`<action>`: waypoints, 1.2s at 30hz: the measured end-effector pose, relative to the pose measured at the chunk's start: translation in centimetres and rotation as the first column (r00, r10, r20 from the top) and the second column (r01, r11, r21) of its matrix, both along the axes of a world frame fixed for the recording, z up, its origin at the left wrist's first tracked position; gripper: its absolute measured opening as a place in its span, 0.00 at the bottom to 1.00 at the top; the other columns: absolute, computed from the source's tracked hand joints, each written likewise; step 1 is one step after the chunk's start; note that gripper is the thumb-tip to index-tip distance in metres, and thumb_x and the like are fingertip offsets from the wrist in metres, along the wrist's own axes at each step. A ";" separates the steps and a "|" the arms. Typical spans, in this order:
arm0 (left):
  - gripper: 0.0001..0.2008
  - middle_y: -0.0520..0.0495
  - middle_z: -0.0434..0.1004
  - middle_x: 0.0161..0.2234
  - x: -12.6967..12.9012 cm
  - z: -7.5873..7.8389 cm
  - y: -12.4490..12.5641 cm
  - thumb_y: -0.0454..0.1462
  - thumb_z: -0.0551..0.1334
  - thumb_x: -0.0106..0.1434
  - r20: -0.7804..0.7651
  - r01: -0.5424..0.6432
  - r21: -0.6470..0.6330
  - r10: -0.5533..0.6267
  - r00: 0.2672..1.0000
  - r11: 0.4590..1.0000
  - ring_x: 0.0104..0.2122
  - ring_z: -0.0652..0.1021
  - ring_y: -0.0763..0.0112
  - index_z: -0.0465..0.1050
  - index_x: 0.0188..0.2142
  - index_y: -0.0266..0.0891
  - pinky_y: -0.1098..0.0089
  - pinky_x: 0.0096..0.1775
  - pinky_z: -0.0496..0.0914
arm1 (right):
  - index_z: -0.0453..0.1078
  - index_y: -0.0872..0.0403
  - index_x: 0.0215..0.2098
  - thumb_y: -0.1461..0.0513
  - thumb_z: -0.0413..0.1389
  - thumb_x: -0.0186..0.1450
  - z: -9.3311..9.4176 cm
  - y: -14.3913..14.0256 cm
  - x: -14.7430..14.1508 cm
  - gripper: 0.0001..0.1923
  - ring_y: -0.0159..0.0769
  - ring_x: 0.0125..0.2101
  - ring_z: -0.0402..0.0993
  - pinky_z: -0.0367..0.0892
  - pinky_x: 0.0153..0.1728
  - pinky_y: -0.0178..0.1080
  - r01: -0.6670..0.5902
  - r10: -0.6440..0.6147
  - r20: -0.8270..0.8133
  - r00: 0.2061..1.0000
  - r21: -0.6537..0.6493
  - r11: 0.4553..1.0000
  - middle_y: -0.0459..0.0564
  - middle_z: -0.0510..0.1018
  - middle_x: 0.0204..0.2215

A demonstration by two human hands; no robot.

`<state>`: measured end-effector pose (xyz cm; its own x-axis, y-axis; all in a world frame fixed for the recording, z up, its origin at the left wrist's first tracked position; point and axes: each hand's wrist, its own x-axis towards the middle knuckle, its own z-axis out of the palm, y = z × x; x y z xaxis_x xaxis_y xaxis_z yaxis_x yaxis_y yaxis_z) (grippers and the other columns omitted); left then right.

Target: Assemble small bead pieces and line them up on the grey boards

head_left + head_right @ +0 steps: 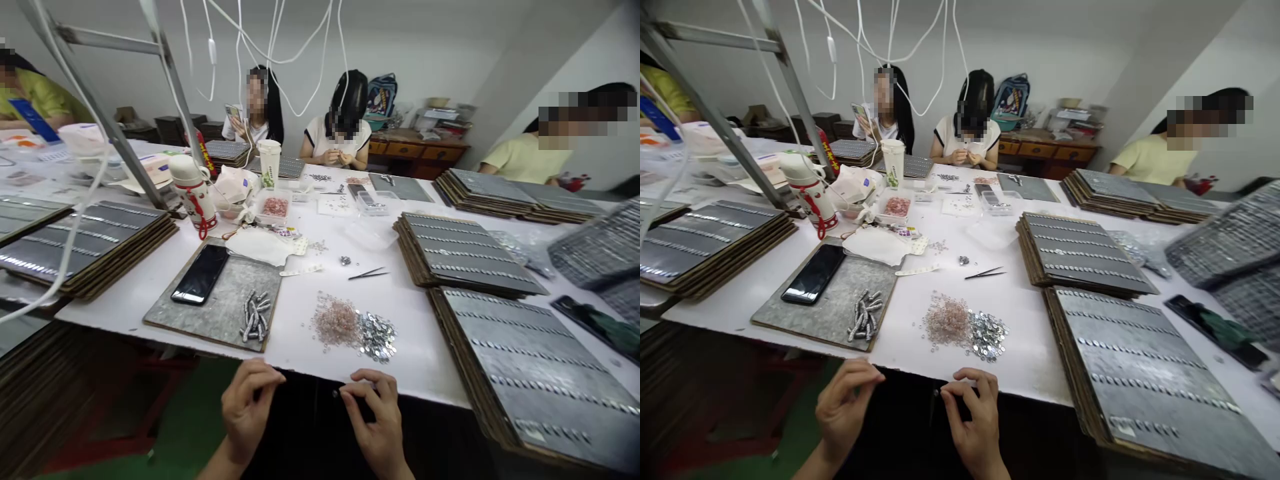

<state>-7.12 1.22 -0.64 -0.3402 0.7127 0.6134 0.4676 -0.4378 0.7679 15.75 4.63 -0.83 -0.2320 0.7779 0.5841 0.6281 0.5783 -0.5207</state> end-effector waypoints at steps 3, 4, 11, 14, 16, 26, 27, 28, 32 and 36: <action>0.01 0.50 0.78 0.26 3.7 -0.7 -0.7 0.33 0.68 0.56 0.387 0.249 -0.290 -0.125 0.913 0.924 0.28 0.77 0.70 0.78 0.29 0.40 0.72 0.31 0.71 | 0.72 0.49 0.33 0.65 0.56 0.64 0.1 -0.2 0.0 0.04 0.39 0.40 0.65 0.65 0.39 0.42 0.004 -0.004 -0.008 1.000 -0.014 1.000 0.50 0.70 0.36; 0.03 0.50 0.77 0.25 4.7 -0.8 -0.9 0.35 0.70 0.55 0.520 0.339 -0.376 -0.106 0.847 0.863 0.27 0.76 0.70 0.79 0.30 0.40 0.73 0.30 0.70 | 0.72 0.49 0.33 0.65 0.56 0.64 0.1 -0.3 0.0 0.04 0.39 0.40 0.65 0.65 0.39 0.42 0.003 -0.003 -0.010 1.000 -0.020 1.000 0.50 0.70 0.36; 0.11 0.50 0.76 0.23 6.7 -0.6 -0.4 0.40 0.74 0.48 0.883 0.654 -0.407 0.092 0.460 0.638 0.26 0.73 0.75 0.79 0.27 0.35 0.75 0.33 0.67 | 0.72 0.49 0.33 0.66 0.56 0.63 0.6 -0.7 0.0 0.05 0.38 0.40 0.64 0.63 0.40 0.42 -0.004 0.002 -0.047 0.999 -0.050 0.999 0.49 0.69 0.35; 0.13 0.46 0.80 0.27 6.6 -0.2 -0.4 0.42 0.72 0.52 0.905 0.692 -0.378 0.090 0.415 0.614 0.30 0.76 0.71 0.81 0.33 0.35 0.72 0.39 0.69 | 0.72 0.49 0.32 0.66 0.56 0.63 1.0 -1.1 -0.4 0.05 0.38 0.40 0.65 0.62 0.41 0.42 -0.013 0.007 -0.082 0.997 -0.073 0.997 0.49 0.70 0.35; 0.14 0.45 0.81 0.28 6.7 0.0 -0.5 0.43 0.71 0.54 0.925 0.723 -0.345 0.085 0.371 0.599 0.31 0.77 0.71 0.82 0.35 0.35 0.71 0.41 0.69 | 0.72 0.49 0.32 0.66 0.56 0.63 1.1 -1.4 -0.7 0.06 0.37 0.40 0.65 0.62 0.41 0.42 -0.026 0.016 -0.103 0.995 -0.090 0.996 0.48 0.70 0.35; 0.11 0.45 0.83 0.30 6.9 0.6 -0.8 0.39 0.72 0.52 0.920 0.734 -0.351 0.071 0.384 0.581 0.32 0.78 0.70 0.82 0.34 0.36 0.72 0.41 0.70 | 0.73 0.49 0.31 0.65 0.56 0.63 0.6 -2.0 -1.0 0.06 0.37 0.39 0.65 0.59 0.41 0.43 -0.004 -0.003 -0.065 0.998 -0.119 0.993 0.47 0.71 0.36; 0.11 0.45 0.83 0.30 6.9 0.7 -0.8 0.39 0.73 0.51 0.917 0.734 -0.358 0.069 0.393 0.578 0.32 0.78 0.71 0.82 0.34 0.36 0.72 0.41 0.70 | 0.73 0.49 0.31 0.65 0.56 0.63 0.5 -2.0 -0.9 0.06 0.37 0.39 0.65 0.58 0.41 0.43 0.000 -0.007 -0.061 0.998 -0.120 0.993 0.47 0.71 0.36; 0.11 0.45 0.83 0.30 6.9 0.7 -0.8 0.39 0.73 0.50 0.913 0.733 -0.365 0.068 0.401 0.575 0.32 0.78 0.71 0.82 0.34 0.36 0.73 0.41 0.70 | 0.72 0.49 0.31 0.65 0.56 0.63 0.5 -2.1 -0.9 0.05 0.37 0.39 0.65 0.58 0.41 0.43 0.002 -0.009 -0.058 0.998 -0.122 0.993 0.47 0.71 0.36; 0.11 0.46 0.82 0.30 6.9 0.7 -0.9 0.39 0.73 0.51 0.906 0.727 -0.378 0.065 0.419 0.573 0.32 0.77 0.71 0.82 0.34 0.37 0.73 0.40 0.70 | 0.72 0.49 0.31 0.65 0.56 0.63 0.5 -2.0 -0.9 0.05 0.36 0.39 0.65 0.57 0.41 0.43 0.010 -0.016 -0.047 0.999 -0.119 0.993 0.46 0.71 0.36; 0.11 0.45 0.82 0.30 6.9 0.5 -0.9 0.39 0.72 0.53 0.895 0.712 -0.392 0.062 0.442 0.583 0.31 0.76 0.72 0.82 0.34 0.36 0.72 0.39 0.70 | 0.72 0.49 0.31 0.64 0.56 0.63 0.6 -1.9 -1.1 0.05 0.36 0.39 0.65 0.56 0.41 0.42 0.027 -0.031 -0.039 0.999 -0.113 0.993 0.46 0.72 0.36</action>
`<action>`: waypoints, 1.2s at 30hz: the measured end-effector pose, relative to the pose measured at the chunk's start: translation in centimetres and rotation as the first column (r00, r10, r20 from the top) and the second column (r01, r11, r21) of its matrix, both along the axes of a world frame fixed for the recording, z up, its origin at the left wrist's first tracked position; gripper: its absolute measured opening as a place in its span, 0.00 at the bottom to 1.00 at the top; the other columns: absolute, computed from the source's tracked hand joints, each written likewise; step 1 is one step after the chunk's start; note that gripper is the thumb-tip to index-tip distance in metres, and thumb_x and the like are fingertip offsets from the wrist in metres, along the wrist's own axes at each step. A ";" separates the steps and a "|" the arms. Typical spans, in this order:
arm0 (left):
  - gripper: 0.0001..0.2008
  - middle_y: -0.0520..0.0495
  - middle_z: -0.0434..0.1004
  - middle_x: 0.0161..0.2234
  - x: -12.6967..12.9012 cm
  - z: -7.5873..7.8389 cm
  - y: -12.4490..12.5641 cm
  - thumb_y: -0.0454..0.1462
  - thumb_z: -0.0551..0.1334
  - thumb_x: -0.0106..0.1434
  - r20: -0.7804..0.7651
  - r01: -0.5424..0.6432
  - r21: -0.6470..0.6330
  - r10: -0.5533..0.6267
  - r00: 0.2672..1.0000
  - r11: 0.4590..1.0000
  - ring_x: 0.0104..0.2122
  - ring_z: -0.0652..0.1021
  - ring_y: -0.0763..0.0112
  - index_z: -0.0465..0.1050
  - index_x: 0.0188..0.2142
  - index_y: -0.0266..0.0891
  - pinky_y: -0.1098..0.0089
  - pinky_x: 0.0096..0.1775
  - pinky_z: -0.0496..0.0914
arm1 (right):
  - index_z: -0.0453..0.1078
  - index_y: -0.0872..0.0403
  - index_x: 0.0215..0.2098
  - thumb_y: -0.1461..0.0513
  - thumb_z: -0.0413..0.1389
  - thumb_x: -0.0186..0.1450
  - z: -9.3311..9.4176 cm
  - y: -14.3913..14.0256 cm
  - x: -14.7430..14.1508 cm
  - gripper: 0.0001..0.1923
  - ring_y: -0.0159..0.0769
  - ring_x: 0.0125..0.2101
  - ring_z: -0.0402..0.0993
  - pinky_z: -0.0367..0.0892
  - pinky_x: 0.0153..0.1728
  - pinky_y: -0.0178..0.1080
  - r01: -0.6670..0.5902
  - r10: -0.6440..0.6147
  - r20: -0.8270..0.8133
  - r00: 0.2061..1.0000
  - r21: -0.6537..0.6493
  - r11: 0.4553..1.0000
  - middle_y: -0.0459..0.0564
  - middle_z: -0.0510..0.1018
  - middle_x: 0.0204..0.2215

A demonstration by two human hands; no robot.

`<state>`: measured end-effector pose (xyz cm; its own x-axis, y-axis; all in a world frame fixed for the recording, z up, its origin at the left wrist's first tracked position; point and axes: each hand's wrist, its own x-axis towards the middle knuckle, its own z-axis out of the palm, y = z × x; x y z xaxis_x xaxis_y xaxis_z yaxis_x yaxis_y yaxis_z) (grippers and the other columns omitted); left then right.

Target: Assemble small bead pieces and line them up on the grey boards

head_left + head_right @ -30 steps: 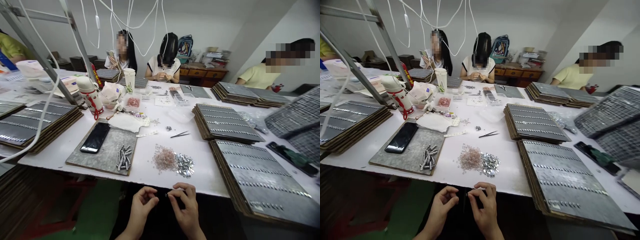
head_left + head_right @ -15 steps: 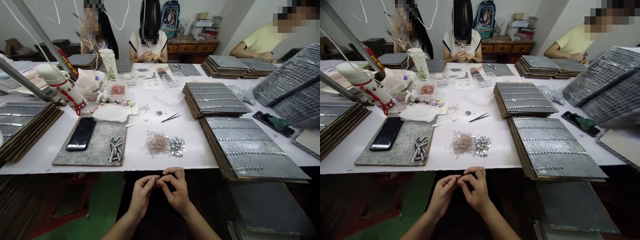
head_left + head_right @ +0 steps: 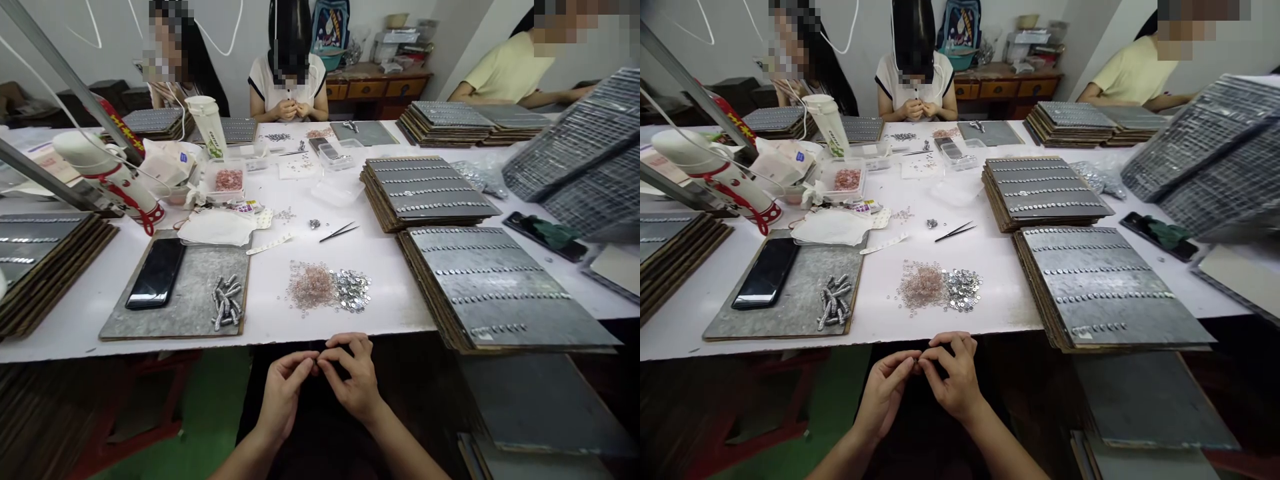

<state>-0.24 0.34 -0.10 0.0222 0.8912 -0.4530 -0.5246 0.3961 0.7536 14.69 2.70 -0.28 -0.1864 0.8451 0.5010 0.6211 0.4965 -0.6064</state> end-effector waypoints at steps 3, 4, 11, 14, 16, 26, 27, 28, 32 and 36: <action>0.10 0.45 0.81 0.30 -0.1 0.0 0.0 0.39 0.71 0.53 -0.020 -0.004 0.003 0.004 1.000 1.000 0.31 0.75 0.71 0.83 0.34 0.36 0.72 0.39 0.70 | 0.73 0.49 0.31 0.64 0.56 0.63 0.0 0.0 0.0 0.05 0.36 0.39 0.65 0.56 0.40 0.42 0.002 -0.002 0.011 1.000 -0.001 1.000 0.46 0.72 0.36; 0.10 0.45 0.81 0.29 -0.1 0.0 0.0 0.39 0.71 0.53 -0.026 -0.004 0.005 0.004 1.000 1.000 0.31 0.75 0.71 0.83 0.34 0.36 0.71 0.39 0.70 | 0.73 0.49 0.31 0.65 0.57 0.63 0.0 0.0 0.0 0.05 0.36 0.39 0.65 0.56 0.40 0.42 0.000 0.000 0.016 1.000 -0.002 1.000 0.46 0.72 0.36; 0.11 0.45 0.81 0.29 -0.1 -0.2 0.1 0.40 0.71 0.52 -0.060 -0.005 0.007 0.006 0.998 1.000 0.30 0.75 0.71 0.83 0.34 0.36 0.70 0.39 0.70 | 0.73 0.48 0.32 0.63 0.56 0.63 -0.2 -0.1 0.2 0.04 0.36 0.39 0.66 0.57 0.40 0.43 0.011 -0.010 0.049 0.999 -0.025 1.000 0.46 0.73 0.36; 0.11 0.45 0.81 0.30 -0.1 -0.3 0.0 0.40 0.71 0.52 -0.061 0.000 0.002 0.000 0.998 1.000 0.30 0.75 0.71 0.82 0.34 0.36 0.70 0.39 0.70 | 0.73 0.49 0.32 0.63 0.57 0.63 -0.2 -0.1 0.4 0.04 0.36 0.40 0.66 0.56 0.40 0.43 0.022 -0.020 0.062 0.998 -0.023 1.000 0.47 0.72 0.37; 0.11 0.45 0.80 0.29 -0.1 -0.3 0.0 0.40 0.72 0.52 -0.062 0.001 -0.002 -0.001 0.998 1.000 0.30 0.74 0.71 0.82 0.34 0.36 0.71 0.39 0.70 | 0.73 0.48 0.33 0.63 0.57 0.63 -0.2 -0.1 0.5 0.04 0.37 0.40 0.65 0.56 0.40 0.43 0.035 -0.033 0.071 0.997 -0.028 0.999 0.47 0.72 0.37; 0.11 0.46 0.80 0.28 -0.2 -0.6 -0.1 0.41 0.71 0.53 -0.088 0.000 0.024 0.002 0.996 1.000 0.30 0.75 0.71 0.82 0.35 0.37 0.71 0.39 0.69 | 0.73 0.48 0.34 0.63 0.57 0.63 0.0 -0.2 0.5 0.04 0.37 0.41 0.65 0.56 0.41 0.43 0.053 -0.052 0.069 0.996 -0.014 0.998 0.47 0.72 0.37; 0.11 0.46 0.80 0.28 -0.2 -0.6 -0.1 0.41 0.71 0.53 -0.093 -0.005 0.024 0.008 0.996 1.000 0.30 0.75 0.70 0.82 0.35 0.37 0.71 0.39 0.69 | 0.73 0.48 0.34 0.63 0.57 0.63 -0.1 -0.2 0.5 0.04 0.37 0.41 0.65 0.56 0.41 0.43 0.051 -0.050 0.068 0.996 -0.014 0.999 0.47 0.72 0.37; 0.11 0.46 0.80 0.28 -0.1 -0.7 -0.1 0.41 0.71 0.53 -0.097 -0.011 0.024 0.013 0.995 1.000 0.30 0.75 0.70 0.82 0.35 0.37 0.71 0.39 0.69 | 0.73 0.48 0.34 0.63 0.57 0.63 -0.1 -0.2 0.5 0.04 0.37 0.41 0.65 0.56 0.41 0.43 0.050 -0.049 0.067 0.997 -0.014 0.999 0.47 0.72 0.37; 0.12 0.46 0.80 0.28 -0.1 -0.7 -0.1 0.41 0.71 0.53 -0.111 -0.022 0.022 0.025 0.994 1.000 0.30 0.75 0.70 0.82 0.35 0.37 0.70 0.39 0.69 | 0.74 0.48 0.34 0.63 0.57 0.63 -0.2 -0.3 0.6 0.04 0.37 0.41 0.65 0.57 0.41 0.43 0.054 -0.053 0.073 0.996 -0.019 0.998 0.47 0.72 0.37; 0.12 0.46 0.80 0.28 -0.2 -0.8 -0.1 0.42 0.71 0.53 -0.117 -0.020 0.021 0.022 0.993 1.000 0.30 0.75 0.70 0.82 0.35 0.37 0.71 0.39 0.69 | 0.74 0.47 0.33 0.62 0.57 0.63 -0.3 -0.4 0.7 0.04 0.37 0.41 0.66 0.57 0.41 0.43 0.070 -0.067 0.093 0.993 -0.027 0.997 0.47 0.73 0.37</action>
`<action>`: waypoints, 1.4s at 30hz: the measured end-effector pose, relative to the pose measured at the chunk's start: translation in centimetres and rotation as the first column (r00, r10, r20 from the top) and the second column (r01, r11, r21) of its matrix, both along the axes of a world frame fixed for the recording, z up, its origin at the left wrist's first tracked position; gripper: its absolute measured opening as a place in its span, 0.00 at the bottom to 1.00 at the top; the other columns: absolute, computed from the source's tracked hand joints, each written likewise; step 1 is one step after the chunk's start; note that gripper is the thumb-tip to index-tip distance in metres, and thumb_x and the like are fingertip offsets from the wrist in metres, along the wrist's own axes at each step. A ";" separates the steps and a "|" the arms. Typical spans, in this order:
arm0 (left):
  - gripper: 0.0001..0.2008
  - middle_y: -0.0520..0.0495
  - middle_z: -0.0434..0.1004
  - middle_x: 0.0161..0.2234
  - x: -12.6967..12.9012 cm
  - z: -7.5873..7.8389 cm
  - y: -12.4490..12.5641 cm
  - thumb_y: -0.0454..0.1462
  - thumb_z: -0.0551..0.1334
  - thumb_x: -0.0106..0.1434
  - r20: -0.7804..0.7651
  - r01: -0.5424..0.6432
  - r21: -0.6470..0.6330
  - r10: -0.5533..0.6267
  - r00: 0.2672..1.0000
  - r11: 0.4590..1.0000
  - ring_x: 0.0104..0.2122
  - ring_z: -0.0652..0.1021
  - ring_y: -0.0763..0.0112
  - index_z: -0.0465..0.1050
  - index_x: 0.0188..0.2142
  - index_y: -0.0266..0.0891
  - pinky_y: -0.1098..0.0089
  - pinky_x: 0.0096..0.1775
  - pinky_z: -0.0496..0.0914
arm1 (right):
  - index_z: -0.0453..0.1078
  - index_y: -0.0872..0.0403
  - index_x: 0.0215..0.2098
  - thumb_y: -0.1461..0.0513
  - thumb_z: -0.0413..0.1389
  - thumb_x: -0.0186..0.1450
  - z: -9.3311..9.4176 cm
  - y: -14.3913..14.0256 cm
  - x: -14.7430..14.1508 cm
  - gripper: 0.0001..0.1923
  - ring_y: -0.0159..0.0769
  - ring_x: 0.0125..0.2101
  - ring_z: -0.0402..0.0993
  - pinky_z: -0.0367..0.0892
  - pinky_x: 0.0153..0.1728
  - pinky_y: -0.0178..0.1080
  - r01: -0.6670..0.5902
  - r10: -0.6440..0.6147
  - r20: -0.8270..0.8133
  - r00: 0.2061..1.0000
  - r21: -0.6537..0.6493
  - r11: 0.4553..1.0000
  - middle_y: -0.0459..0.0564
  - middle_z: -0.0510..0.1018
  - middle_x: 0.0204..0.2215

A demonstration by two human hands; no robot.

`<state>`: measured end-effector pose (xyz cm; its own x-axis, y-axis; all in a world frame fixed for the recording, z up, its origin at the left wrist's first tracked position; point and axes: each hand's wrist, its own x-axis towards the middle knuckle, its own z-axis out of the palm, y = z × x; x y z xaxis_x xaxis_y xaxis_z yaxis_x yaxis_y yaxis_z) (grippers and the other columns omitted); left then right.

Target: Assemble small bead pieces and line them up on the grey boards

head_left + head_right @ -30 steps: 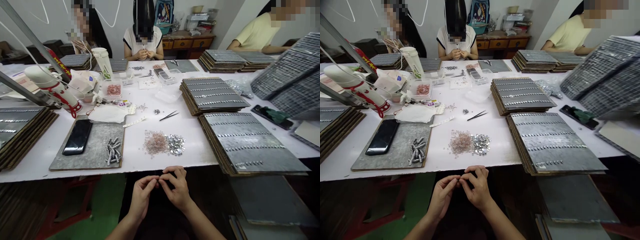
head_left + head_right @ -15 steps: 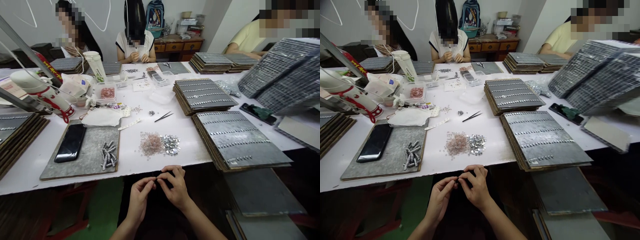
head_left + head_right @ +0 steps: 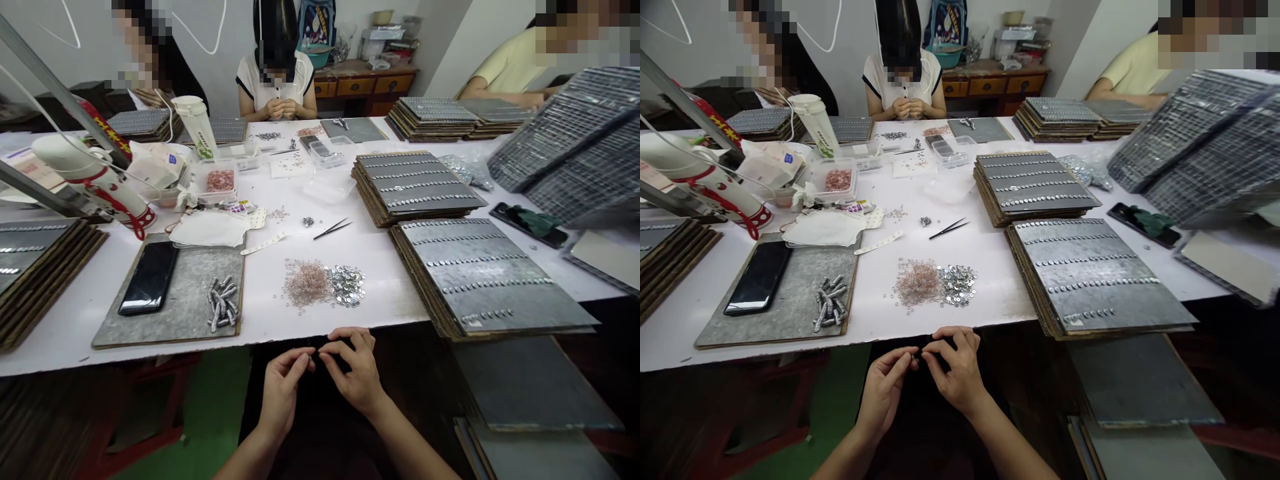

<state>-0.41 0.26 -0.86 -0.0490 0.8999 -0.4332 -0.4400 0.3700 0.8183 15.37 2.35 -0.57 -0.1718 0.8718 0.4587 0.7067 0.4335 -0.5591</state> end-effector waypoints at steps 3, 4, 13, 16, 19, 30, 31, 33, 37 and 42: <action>0.12 0.47 0.80 0.27 0.0 0.0 0.0 0.42 0.71 0.53 -0.005 0.007 0.005 -0.007 1.000 1.000 0.30 0.75 0.70 0.82 0.35 0.37 0.71 0.39 0.69 | 0.74 0.47 0.33 0.62 0.57 0.63 -0.1 0.0 0.1 0.04 0.37 0.41 0.66 0.56 0.41 0.43 0.012 -0.012 0.005 1.000 0.005 1.000 0.46 0.73 0.37; 0.12 0.47 0.80 0.27 0.0 0.0 0.0 0.42 0.71 0.53 -0.009 0.011 0.009 -0.011 1.000 1.000 0.30 0.75 0.70 0.82 0.35 0.37 0.72 0.39 0.69 | 0.74 0.47 0.33 0.62 0.57 0.63 -0.1 0.0 0.2 0.04 0.37 0.41 0.66 0.56 0.41 0.43 0.015 -0.015 0.007 1.000 0.008 1.000 0.46 0.73 0.37; 0.14 0.45 0.81 0.30 -0.1 -0.3 0.0 0.43 0.72 0.52 -0.047 -0.001 -0.017 0.000 0.999 1.000 0.32 0.77 0.69 0.82 0.36 0.37 0.72 0.40 0.70 | 0.75 0.46 0.36 0.62 0.56 0.64 -0.1 1.0 1.2 0.06 0.39 0.42 0.66 0.57 0.42 0.44 0.159 -0.162 0.029 0.986 0.067 0.985 0.47 0.73 0.38; 0.15 0.43 0.82 0.32 -0.1 -0.4 0.0 0.43 0.72 0.52 -0.073 0.001 -0.006 -0.001 0.997 1.000 0.33 0.79 0.66 0.82 0.37 0.37 0.69 0.41 0.72 | 0.72 0.42 0.50 0.58 0.56 0.65 -0.4 1.7 1.4 0.14 0.42 0.46 0.64 0.57 0.44 0.46 0.229 -0.237 0.104 0.966 0.078 0.970 0.49 0.72 0.47; 0.16 0.42 0.83 0.34 -0.1 -0.4 0.0 0.43 0.72 0.51 -0.094 0.016 0.001 -0.016 0.995 1.000 0.35 0.80 0.63 0.82 0.38 0.38 0.67 0.42 0.74 | 0.66 0.40 0.57 0.54 0.57 0.64 -0.7 2.1 1.6 0.22 0.45 0.49 0.62 0.56 0.45 0.47 0.217 -0.227 0.194 0.954 0.073 0.974 0.49 0.68 0.54; 0.13 0.44 0.84 0.35 -0.1 -0.8 -0.2 0.41 0.71 0.54 -0.194 0.074 0.071 -0.059 0.979 0.995 0.37 0.81 0.63 0.82 0.39 0.40 0.70 0.42 0.74 | 0.75 0.44 0.37 0.66 0.60 0.62 -1.2 1.6 3.1 0.09 0.35 0.37 0.70 0.58 0.42 0.42 0.162 -0.172 0.030 0.985 0.211 0.964 0.42 0.79 0.34; 0.13 0.45 0.84 0.35 -0.1 -0.8 -0.2 0.41 0.71 0.54 -0.199 0.080 0.078 -0.063 0.978 0.994 0.37 0.81 0.64 0.82 0.39 0.40 0.71 0.42 0.74 | 0.75 0.45 0.35 0.67 0.60 0.62 -1.1 1.5 3.3 0.08 0.34 0.36 0.70 0.58 0.41 0.42 0.159 -0.167 0.017 0.986 0.213 0.964 0.42 0.79 0.33; 0.12 0.45 0.84 0.34 0.0 -0.7 -0.2 0.41 0.71 0.54 -0.205 0.081 0.082 -0.063 0.977 0.993 0.36 0.81 0.65 0.82 0.39 0.41 0.71 0.41 0.74 | 0.74 0.47 0.33 0.67 0.60 0.62 -1.0 1.5 3.6 0.07 0.34 0.35 0.71 0.58 0.40 0.42 0.151 -0.151 -0.016 0.988 0.203 0.967 0.42 0.79 0.31; 0.13 0.47 0.83 0.32 0.2 -0.4 -0.1 0.40 0.71 0.53 -0.223 0.049 0.099 -0.026 0.974 0.994 0.34 0.81 0.67 0.81 0.38 0.40 0.73 0.39 0.74 | 0.72 0.49 0.34 0.68 0.58 0.62 -0.6 0.9 3.3 0.07 0.33 0.31 0.72 0.62 0.37 0.40 0.112 -0.097 -0.126 0.987 0.118 0.987 0.43 0.79 0.29; 0.10 0.47 0.83 0.31 0.4 -0.2 -0.1 0.40 0.71 0.53 -0.244 0.063 0.124 -0.031 0.969 0.990 0.33 0.81 0.68 0.81 0.35 0.39 0.74 0.37 0.74 | 0.71 0.50 0.32 0.66 0.59 0.62 0.1 -0.2 1.4 0.04 0.32 0.29 0.71 0.65 0.34 0.37 -0.040 0.002 -0.320 0.947 -0.114 0.993 0.43 0.77 0.27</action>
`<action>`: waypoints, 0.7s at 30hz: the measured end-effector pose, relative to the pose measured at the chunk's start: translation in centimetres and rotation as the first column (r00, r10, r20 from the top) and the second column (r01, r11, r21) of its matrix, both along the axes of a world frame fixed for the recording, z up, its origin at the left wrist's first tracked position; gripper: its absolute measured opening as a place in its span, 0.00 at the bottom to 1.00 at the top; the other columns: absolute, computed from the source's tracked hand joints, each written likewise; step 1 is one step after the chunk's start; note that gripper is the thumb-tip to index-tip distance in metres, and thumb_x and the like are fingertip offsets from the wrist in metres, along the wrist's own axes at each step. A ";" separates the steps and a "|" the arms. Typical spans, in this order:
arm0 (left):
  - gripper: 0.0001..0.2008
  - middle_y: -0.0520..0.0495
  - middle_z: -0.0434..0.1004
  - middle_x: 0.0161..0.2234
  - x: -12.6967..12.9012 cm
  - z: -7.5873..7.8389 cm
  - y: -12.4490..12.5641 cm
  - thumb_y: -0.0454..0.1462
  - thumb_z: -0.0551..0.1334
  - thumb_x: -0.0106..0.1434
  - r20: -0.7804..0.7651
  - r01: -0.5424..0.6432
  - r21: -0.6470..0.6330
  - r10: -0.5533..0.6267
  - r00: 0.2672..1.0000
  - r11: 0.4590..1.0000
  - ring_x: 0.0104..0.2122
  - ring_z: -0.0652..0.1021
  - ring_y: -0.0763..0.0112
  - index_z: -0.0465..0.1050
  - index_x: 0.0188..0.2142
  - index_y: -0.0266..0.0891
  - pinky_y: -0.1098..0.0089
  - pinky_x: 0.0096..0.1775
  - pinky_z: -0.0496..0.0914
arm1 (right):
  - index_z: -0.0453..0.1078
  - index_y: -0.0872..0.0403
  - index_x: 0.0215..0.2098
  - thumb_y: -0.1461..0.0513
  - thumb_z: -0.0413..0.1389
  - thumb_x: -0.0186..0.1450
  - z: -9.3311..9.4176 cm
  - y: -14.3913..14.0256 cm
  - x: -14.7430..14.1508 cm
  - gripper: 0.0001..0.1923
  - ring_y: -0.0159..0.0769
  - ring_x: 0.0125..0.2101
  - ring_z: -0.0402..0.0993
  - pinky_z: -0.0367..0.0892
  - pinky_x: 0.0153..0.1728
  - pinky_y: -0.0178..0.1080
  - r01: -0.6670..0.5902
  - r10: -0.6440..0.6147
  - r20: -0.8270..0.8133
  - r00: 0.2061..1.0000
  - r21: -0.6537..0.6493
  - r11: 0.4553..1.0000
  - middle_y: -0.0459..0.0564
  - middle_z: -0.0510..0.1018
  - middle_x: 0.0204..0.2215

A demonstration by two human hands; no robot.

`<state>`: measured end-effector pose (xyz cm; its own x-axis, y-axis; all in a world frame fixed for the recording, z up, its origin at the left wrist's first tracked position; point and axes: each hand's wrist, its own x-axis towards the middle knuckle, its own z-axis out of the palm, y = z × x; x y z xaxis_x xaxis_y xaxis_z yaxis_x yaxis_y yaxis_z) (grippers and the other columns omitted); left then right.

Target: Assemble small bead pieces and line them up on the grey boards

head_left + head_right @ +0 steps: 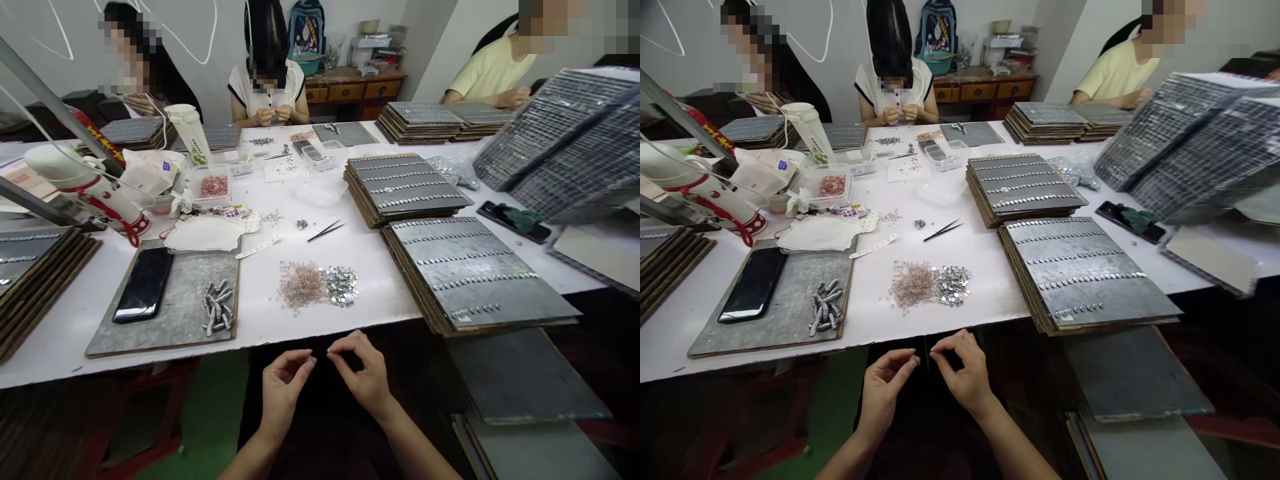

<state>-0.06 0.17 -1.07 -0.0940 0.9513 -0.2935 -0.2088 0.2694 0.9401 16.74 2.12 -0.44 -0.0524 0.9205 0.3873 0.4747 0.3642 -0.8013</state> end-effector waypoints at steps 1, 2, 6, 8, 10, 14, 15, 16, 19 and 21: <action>0.10 0.46 0.83 0.31 0.0 0.0 0.0 0.40 0.71 0.53 -0.006 0.006 0.005 -0.006 1.000 1.000 0.33 0.81 0.67 0.81 0.35 0.39 0.73 0.38 0.74 | 0.71 0.50 0.31 0.65 0.59 0.62 0.1 -0.2 -0.5 0.04 0.31 0.29 0.71 0.66 0.34 0.36 -0.048 0.045 -0.049 0.998 -0.059 0.997 0.43 0.77 0.26; 0.10 0.46 0.83 0.31 -0.1 0.1 -0.1 0.40 0.71 0.53 -0.013 0.012 0.012 -0.012 1.000 1.000 0.33 0.81 0.67 0.81 0.35 0.39 0.73 0.38 0.74 | 0.70 0.50 0.30 0.65 0.59 0.62 0.3 -0.3 -0.9 0.04 0.31 0.28 0.71 0.66 0.33 0.36 -0.093 0.082 -0.102 0.991 -0.117 0.989 0.43 0.76 0.26; 0.09 0.45 0.84 0.33 -0.2 0.3 -0.3 0.39 0.69 0.55 -0.048 0.048 0.048 -0.046 0.998 0.998 0.35 0.82 0.64 0.82 0.36 0.40 0.71 0.39 0.75 | 0.69 0.52 0.27 0.62 0.59 0.62 0.5 -0.5 -2.0 0.05 0.30 0.27 0.70 0.65 0.30 0.33 -0.207 0.127 -0.273 0.954 -0.291 0.934 0.44 0.73 0.25; 0.09 0.44 0.84 0.34 -0.3 0.4 -0.4 0.39 0.68 0.56 -0.066 0.051 0.072 -0.046 0.997 0.996 0.35 0.82 0.64 0.82 0.36 0.40 0.71 0.39 0.75 | 0.69 0.52 0.27 0.62 0.59 0.61 0.5 -0.5 -2.3 0.06 0.29 0.27 0.69 0.65 0.29 0.33 -0.227 0.127 -0.307 0.943 -0.317 0.921 0.44 0.72 0.25; 0.09 0.44 0.84 0.35 -0.3 0.6 -0.4 0.39 0.68 0.57 -0.079 0.052 0.094 -0.045 0.996 0.994 0.36 0.82 0.64 0.82 0.37 0.40 0.71 0.39 0.76 | 0.69 0.53 0.26 0.62 0.59 0.61 0.4 -0.5 -2.4 0.06 0.29 0.27 0.68 0.64 0.29 0.33 -0.234 0.126 -0.321 0.939 -0.326 0.916 0.44 0.72 0.25; 0.08 0.44 0.83 0.35 -0.3 0.8 -0.4 0.39 0.67 0.58 -0.100 0.070 0.123 -0.058 0.993 0.990 0.36 0.82 0.64 0.82 0.37 0.40 0.71 0.40 0.76 | 0.69 0.53 0.27 0.62 0.59 0.61 0.2 -0.5 -2.5 0.05 0.29 0.27 0.67 0.63 0.29 0.32 -0.228 0.113 -0.332 0.936 -0.331 0.916 0.44 0.71 0.25; 0.08 0.44 0.83 0.35 -0.3 0.9 -0.4 0.39 0.66 0.59 -0.105 0.074 0.129 -0.061 0.993 0.989 0.37 0.82 0.63 0.82 0.37 0.41 0.71 0.40 0.76 | 0.69 0.53 0.27 0.62 0.59 0.61 0.2 -0.5 -2.5 0.05 0.29 0.27 0.67 0.63 0.29 0.32 -0.222 0.107 -0.334 0.936 -0.329 0.918 0.43 0.70 0.25; 0.08 0.44 0.83 0.35 -0.3 0.9 -0.4 0.39 0.66 0.59 -0.108 0.078 0.134 -0.064 0.992 0.988 0.37 0.82 0.63 0.82 0.37 0.41 0.71 0.41 0.76 | 0.69 0.53 0.27 0.62 0.59 0.61 0.1 -0.4 -2.5 0.06 0.29 0.27 0.67 0.63 0.29 0.32 -0.216 0.101 -0.336 0.936 -0.326 0.920 0.43 0.70 0.25; 0.08 0.45 0.83 0.36 -0.3 0.7 -0.4 0.38 0.66 0.60 -0.114 0.087 0.148 -0.071 0.991 0.985 0.38 0.82 0.64 0.82 0.38 0.42 0.71 0.42 0.75 | 0.69 0.53 0.27 0.62 0.59 0.61 0.0 -0.3 -2.5 0.06 0.29 0.27 0.66 0.63 0.29 0.32 -0.201 0.085 -0.343 0.935 -0.318 0.927 0.43 0.69 0.24; 0.08 0.45 0.83 0.37 -0.3 0.6 -0.5 0.38 0.65 0.60 -0.122 0.092 0.161 -0.073 0.990 0.983 0.38 0.82 0.65 0.82 0.38 0.42 0.71 0.42 0.75 | 0.69 0.53 0.27 0.61 0.59 0.61 -0.2 -0.3 -2.5 0.06 0.29 0.27 0.66 0.63 0.29 0.33 -0.196 0.080 -0.344 0.936 -0.316 0.928 0.43 0.69 0.24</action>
<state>-0.33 -0.29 -0.51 -0.0369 0.9917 -0.1232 -0.0800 0.1199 0.9896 14.23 1.81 -0.59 -0.1153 0.9909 0.0692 0.1374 0.0849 -0.9869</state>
